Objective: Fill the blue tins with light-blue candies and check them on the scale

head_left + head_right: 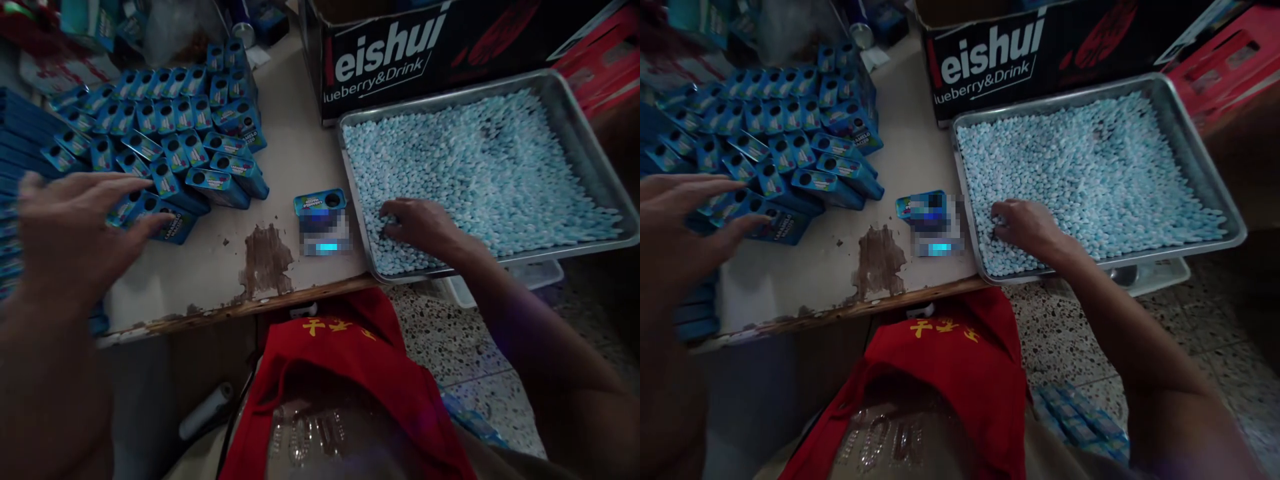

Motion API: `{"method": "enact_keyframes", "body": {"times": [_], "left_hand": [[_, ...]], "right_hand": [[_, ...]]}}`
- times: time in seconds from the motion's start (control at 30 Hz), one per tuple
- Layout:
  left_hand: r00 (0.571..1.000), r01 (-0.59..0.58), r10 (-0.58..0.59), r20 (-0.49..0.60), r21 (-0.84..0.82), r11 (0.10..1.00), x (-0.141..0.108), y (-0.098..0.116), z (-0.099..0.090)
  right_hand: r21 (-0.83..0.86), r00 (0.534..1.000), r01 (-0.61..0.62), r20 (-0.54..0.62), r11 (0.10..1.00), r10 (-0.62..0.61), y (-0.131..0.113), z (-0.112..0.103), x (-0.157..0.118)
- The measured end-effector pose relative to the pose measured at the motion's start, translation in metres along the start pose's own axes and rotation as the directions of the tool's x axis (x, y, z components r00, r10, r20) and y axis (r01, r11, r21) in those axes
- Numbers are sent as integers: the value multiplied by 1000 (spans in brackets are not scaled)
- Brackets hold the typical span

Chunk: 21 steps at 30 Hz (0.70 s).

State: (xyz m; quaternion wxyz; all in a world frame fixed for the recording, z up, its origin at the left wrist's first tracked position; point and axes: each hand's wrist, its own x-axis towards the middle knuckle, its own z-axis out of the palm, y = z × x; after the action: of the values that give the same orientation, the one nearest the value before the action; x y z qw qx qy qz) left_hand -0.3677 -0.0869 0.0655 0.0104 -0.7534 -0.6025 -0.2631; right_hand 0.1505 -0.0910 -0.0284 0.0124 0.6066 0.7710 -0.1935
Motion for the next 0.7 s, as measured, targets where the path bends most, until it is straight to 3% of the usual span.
{"method": "enact_keyframes", "body": {"times": [0.1, 0.33, 0.5, 0.7], "left_hand": [[987, -136, 133, 91, 29, 990, 2, 19, 30], [953, -78, 172, 248, -348, 934, -8, 53, 92], [959, 54, 116, 260, -565, 824, -20, 91, 120], [929, 152, 62, 365, -530, 834, -24, 114, 130]], "right_hand": [[200, 994, -73, -71, 977, 88, 13, -12, -5], [492, 977, -157, -47, 856, 206, 11, -29, -14], [544, 995, -64, -33, 836, 98, -6, -42, 2], [364, 978, 194, -145, 911, -151, -62, -77, 16]]}}
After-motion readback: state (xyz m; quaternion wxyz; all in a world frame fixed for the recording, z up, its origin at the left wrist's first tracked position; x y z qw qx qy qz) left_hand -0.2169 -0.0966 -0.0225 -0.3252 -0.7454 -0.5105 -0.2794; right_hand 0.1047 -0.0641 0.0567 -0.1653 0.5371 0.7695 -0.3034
